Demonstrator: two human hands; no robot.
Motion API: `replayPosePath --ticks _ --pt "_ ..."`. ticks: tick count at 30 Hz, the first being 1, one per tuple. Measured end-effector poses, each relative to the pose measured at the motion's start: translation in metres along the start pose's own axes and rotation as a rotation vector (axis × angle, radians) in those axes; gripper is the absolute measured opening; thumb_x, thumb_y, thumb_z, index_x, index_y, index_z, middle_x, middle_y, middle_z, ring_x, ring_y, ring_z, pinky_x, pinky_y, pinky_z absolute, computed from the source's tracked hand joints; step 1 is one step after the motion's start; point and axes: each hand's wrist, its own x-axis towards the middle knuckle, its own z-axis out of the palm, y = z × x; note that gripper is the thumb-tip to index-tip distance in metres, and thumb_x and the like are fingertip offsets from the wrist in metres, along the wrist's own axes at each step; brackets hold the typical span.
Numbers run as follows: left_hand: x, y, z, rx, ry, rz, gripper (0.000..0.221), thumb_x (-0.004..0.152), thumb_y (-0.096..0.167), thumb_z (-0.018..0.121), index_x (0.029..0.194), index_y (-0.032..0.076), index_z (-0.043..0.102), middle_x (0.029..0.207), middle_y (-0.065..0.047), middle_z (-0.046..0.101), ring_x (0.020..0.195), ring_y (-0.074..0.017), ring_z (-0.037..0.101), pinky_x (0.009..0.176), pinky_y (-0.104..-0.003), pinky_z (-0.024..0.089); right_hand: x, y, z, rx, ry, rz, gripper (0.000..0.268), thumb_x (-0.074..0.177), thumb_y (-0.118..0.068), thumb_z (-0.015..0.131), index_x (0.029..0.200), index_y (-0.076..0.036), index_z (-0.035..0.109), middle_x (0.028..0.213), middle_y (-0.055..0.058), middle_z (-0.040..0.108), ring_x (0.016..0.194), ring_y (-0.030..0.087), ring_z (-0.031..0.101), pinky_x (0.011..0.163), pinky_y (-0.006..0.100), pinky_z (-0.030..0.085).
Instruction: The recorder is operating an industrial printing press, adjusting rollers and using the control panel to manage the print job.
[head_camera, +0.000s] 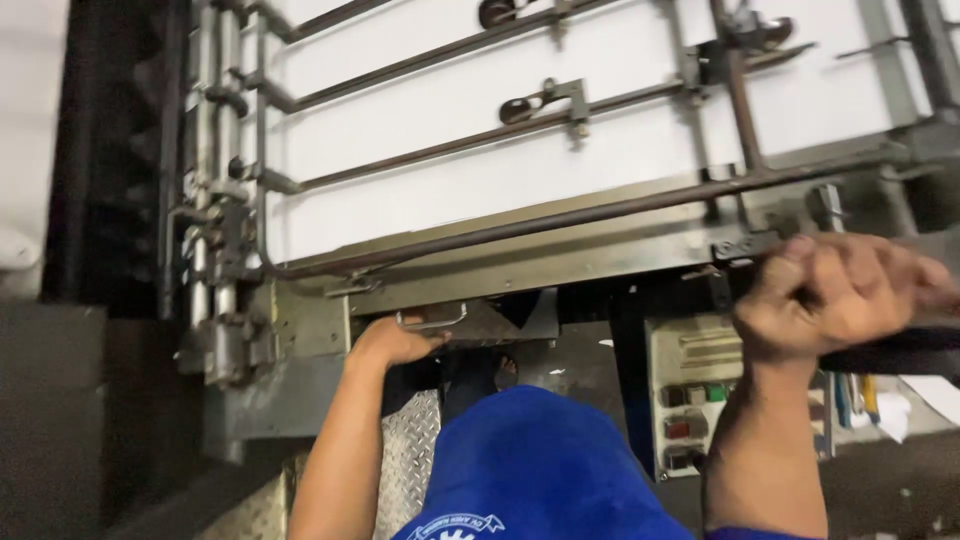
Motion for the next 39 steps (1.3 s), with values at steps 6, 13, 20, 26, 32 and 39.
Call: replayPosePath --ticks 6,13,20,26,32,39 --pt "-0.003 0.012 -0.009 0.096 -0.037 0.094 0.049 0.087 0.048 0.069 0.129 0.024 0.069 0.134 -0.004 0.070 0.126 -0.0241 0.065 0.108 -0.035 0.050 -0.001 -0.008 -0.006 0.081 -0.008 0.141 0.020 0.096 -0.016 0.066 0.076 -0.011 0.065 0.085 0.001 0.067 0.087 0.022 0.062 0.102 0.041 0.034" --pt "-0.017 0.036 -0.023 0.083 0.037 0.080 0.050 0.084 0.045 0.074 0.129 0.023 0.067 0.134 -0.006 0.067 0.124 -0.0279 0.062 0.105 -0.038 0.049 0.012 -0.016 -0.013 0.078 -0.034 0.166 0.022 0.098 -0.019 0.069 0.078 -0.011 0.068 0.085 0.002 0.067 0.086 0.023 0.061 0.100 0.039 0.034" --pt "-0.018 0.040 -0.024 0.121 -0.053 -0.071 0.047 0.086 0.048 0.072 0.129 0.029 0.069 0.135 -0.002 0.070 0.125 -0.0262 0.065 0.106 -0.038 0.052 0.016 -0.018 -0.015 0.077 -0.043 0.188 0.024 0.097 -0.019 0.070 0.074 -0.011 0.066 0.080 0.002 0.066 0.080 0.022 0.059 0.099 0.040 0.035" --pt "-0.020 0.045 -0.027 0.125 -0.031 -0.071 0.055 0.086 0.048 0.074 0.136 0.029 0.063 0.143 -0.003 0.063 0.130 -0.0268 0.060 0.109 -0.038 0.049 0.020 -0.021 -0.017 0.086 -0.037 0.202 0.023 0.096 -0.019 0.072 0.075 -0.011 0.066 0.081 0.001 0.065 0.082 0.022 0.061 0.099 0.040 0.035" --pt "-0.016 0.039 -0.022 0.091 0.018 -0.007 0.058 0.083 0.045 0.076 0.136 0.025 0.063 0.143 -0.003 0.063 0.131 -0.0259 0.060 0.110 -0.037 0.048 0.023 -0.021 -0.020 0.107 -0.049 0.203 0.023 0.094 -0.017 0.073 0.072 -0.012 0.065 0.078 0.001 0.065 0.079 0.023 0.060 0.097 0.040 0.035" --pt "-0.010 0.031 -0.017 0.114 0.001 -0.002 0.058 0.085 0.048 0.073 0.137 0.025 0.063 0.145 -0.003 0.061 0.133 -0.0250 0.058 0.112 -0.036 0.046 0.022 -0.021 -0.019 0.106 -0.047 0.199 0.024 0.094 -0.017 0.072 0.072 -0.012 0.064 0.079 0.002 0.065 0.078 0.023 0.060 0.099 0.040 0.034"
